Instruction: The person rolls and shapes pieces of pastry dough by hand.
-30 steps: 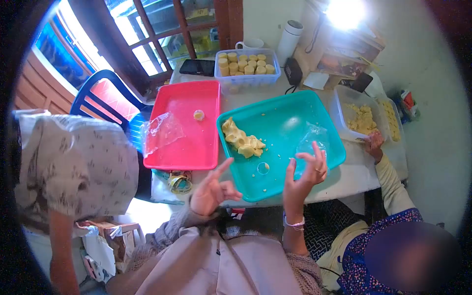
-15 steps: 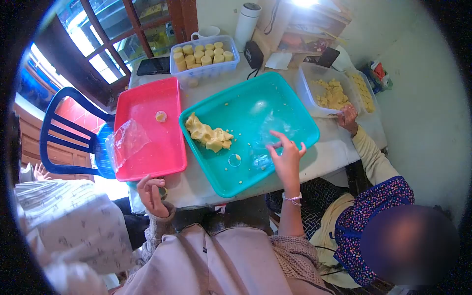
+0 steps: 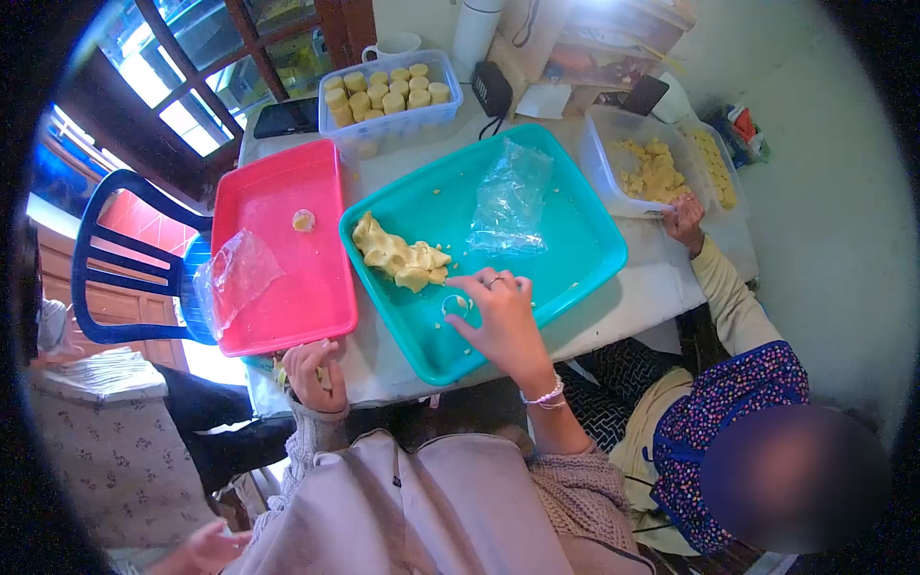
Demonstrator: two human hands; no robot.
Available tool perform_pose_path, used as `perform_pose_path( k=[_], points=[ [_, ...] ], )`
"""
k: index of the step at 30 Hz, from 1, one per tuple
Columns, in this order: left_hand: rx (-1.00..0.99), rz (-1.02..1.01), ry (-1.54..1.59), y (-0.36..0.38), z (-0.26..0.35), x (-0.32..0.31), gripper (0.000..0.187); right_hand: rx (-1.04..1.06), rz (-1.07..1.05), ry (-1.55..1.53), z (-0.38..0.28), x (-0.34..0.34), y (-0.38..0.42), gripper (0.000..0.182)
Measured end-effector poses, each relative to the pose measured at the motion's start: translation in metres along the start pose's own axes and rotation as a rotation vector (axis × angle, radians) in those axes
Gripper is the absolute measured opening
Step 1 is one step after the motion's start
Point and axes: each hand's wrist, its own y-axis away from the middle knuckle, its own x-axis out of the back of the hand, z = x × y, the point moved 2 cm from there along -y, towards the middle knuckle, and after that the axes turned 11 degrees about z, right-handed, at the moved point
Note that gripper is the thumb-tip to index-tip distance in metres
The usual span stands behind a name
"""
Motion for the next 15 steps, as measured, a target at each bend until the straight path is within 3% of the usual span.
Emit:
perform_pose_path(
  k=[10,13,15],
  points=[
    [-0.007,0.002,0.005,0.000,0.001,0.000,0.036,-0.010,-0.095,0.016,0.000,-0.029,0.010,0.047],
    [-0.008,0.025,-0.004,0.000,0.001,0.000,0.035,-0.128,-0.031,-0.029,0.002,-0.036,0.005,0.049],
    [-0.011,0.034,-0.006,0.000,0.003,0.002,0.035,-0.063,0.094,0.082,-0.004,-0.037,0.004,0.049]
  ],
)
